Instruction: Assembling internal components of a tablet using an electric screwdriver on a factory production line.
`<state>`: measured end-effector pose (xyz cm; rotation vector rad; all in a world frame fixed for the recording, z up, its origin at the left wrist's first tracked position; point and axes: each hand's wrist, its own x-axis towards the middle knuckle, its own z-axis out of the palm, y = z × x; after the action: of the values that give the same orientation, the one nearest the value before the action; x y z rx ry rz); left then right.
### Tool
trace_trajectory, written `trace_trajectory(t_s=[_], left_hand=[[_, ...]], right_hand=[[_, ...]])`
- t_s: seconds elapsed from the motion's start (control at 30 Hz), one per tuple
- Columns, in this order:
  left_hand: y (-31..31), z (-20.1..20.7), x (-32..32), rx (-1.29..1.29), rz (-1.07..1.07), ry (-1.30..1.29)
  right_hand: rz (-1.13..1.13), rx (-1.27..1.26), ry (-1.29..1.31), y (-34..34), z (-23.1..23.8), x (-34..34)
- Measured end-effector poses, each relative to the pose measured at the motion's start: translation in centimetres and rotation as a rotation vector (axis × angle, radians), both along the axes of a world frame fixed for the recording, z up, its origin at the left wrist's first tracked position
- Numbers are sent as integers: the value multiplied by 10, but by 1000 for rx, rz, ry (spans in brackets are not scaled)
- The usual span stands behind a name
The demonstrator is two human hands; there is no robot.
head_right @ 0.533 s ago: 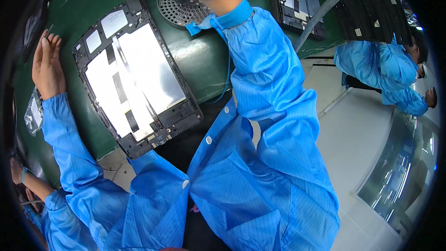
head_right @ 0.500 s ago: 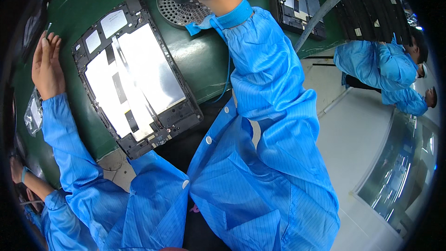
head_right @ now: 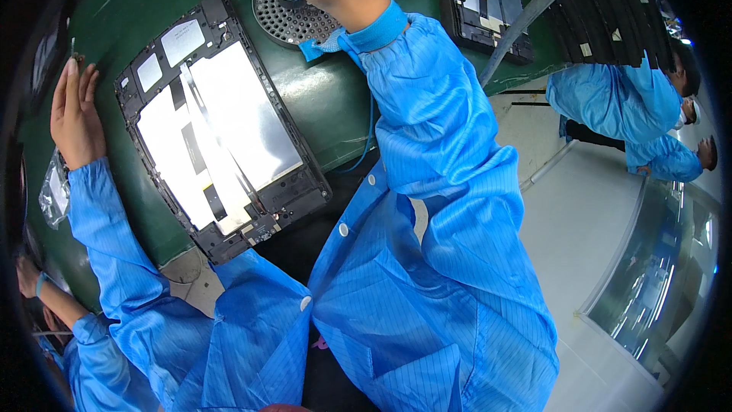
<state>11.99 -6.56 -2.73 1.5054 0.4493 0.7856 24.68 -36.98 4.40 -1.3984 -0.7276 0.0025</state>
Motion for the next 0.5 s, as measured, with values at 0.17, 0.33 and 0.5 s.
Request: trace_trajectory(t_s=[0.17,0.33,0.5], left_hand=[[-6,2,-1,-13,-14,17],[7,-3,-6,-38,-85,28],[23,-2,-17,-16,-142,36]], right_hand=[[-5,33,47,3,4,-2],[11,39,75,2,3,0],[-16,57,88,1,7,-3]])
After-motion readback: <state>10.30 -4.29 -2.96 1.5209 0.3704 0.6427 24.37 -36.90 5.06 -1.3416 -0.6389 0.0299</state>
